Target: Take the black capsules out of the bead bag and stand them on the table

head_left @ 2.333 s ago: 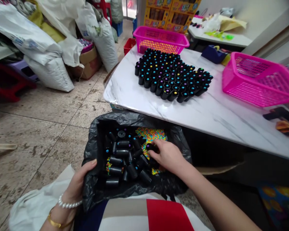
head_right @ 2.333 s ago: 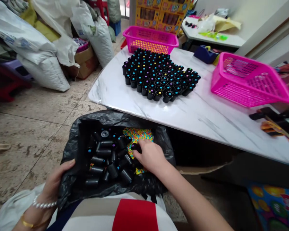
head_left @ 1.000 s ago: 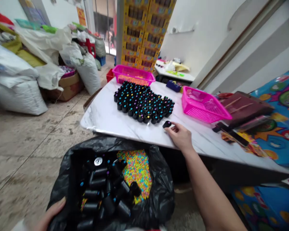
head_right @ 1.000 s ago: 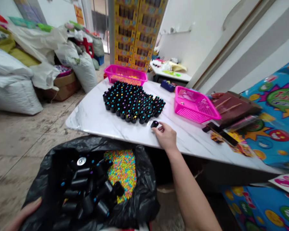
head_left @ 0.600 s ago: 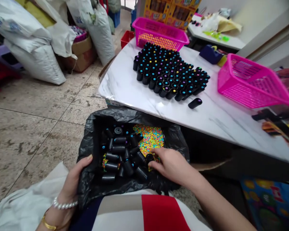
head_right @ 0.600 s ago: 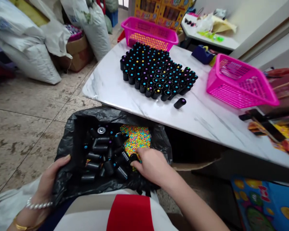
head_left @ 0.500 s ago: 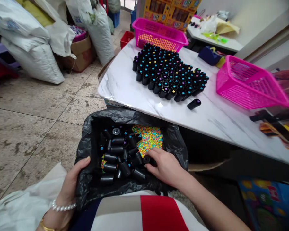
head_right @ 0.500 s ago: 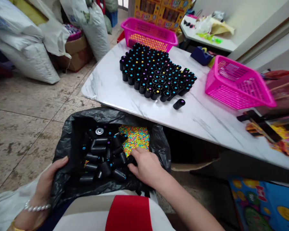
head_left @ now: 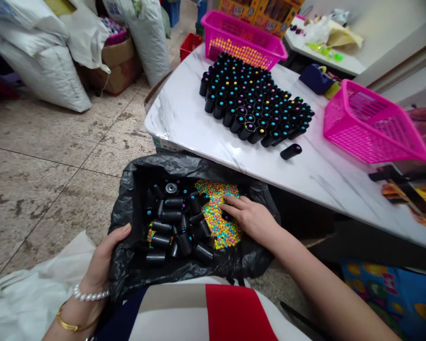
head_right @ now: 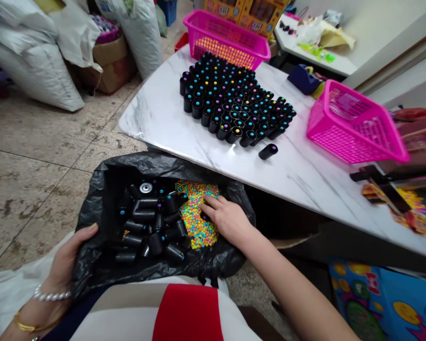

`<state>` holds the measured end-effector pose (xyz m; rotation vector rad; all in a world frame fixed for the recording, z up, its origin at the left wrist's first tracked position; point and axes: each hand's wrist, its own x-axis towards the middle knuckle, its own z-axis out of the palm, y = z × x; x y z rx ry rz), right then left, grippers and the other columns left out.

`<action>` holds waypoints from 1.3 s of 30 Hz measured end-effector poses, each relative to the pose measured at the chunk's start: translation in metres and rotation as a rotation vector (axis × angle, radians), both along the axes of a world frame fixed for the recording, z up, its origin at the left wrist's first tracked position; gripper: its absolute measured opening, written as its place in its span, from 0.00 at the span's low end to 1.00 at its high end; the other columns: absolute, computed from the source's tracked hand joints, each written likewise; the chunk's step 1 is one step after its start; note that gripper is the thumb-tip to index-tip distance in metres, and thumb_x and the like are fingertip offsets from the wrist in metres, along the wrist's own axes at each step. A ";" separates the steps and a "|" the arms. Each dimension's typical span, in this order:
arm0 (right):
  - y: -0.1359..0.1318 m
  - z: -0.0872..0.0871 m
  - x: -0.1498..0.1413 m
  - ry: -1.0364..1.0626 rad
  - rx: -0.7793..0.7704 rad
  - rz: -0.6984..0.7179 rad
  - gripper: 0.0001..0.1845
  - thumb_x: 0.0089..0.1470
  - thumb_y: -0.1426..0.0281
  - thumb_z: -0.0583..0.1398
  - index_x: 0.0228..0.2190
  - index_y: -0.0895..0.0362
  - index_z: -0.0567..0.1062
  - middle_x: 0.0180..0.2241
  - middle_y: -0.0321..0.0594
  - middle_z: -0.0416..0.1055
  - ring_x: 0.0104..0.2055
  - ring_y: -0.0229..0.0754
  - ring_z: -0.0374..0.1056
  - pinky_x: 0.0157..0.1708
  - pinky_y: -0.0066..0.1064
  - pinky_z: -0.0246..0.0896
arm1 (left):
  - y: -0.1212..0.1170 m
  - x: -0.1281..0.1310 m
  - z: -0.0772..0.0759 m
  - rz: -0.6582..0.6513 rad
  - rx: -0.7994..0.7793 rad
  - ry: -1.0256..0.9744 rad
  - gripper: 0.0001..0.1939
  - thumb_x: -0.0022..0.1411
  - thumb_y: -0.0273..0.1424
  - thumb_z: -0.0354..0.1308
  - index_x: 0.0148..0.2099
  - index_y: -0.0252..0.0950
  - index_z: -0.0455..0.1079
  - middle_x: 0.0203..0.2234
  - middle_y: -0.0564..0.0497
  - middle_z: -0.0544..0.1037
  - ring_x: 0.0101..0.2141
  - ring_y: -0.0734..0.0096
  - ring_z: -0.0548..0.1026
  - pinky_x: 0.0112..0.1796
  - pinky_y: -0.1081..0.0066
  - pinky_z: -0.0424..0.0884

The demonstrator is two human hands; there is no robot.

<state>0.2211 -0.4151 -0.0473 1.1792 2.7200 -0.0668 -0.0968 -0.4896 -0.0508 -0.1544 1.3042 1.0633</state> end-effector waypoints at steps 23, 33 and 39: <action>-0.021 0.012 0.010 0.874 -0.525 -0.433 0.17 0.50 0.75 0.62 0.43 0.53 0.76 0.39 0.37 0.73 0.28 0.33 0.64 0.27 0.25 0.61 | 0.004 0.003 0.001 0.047 -0.007 0.077 0.09 0.48 0.25 0.62 0.35 0.33 0.79 0.29 0.47 0.84 0.32 0.55 0.81 0.34 0.64 0.79; -0.016 0.011 0.006 0.433 -0.046 -0.196 0.17 0.55 0.77 0.56 0.47 0.59 0.73 0.44 0.48 0.70 0.41 0.43 0.67 0.37 0.32 0.65 | 0.004 0.010 0.006 0.067 -0.038 0.117 0.08 0.52 0.24 0.59 0.35 0.34 0.78 0.23 0.50 0.82 0.29 0.56 0.81 0.34 0.62 0.79; -0.016 -0.004 -0.010 0.100 -0.179 0.062 0.13 0.60 0.75 0.53 0.43 0.60 0.74 0.39 0.46 0.72 0.37 0.44 0.67 0.37 0.34 0.64 | 0.003 0.011 0.007 0.039 0.008 0.113 0.08 0.51 0.23 0.59 0.34 0.33 0.78 0.22 0.48 0.82 0.29 0.55 0.81 0.32 0.61 0.79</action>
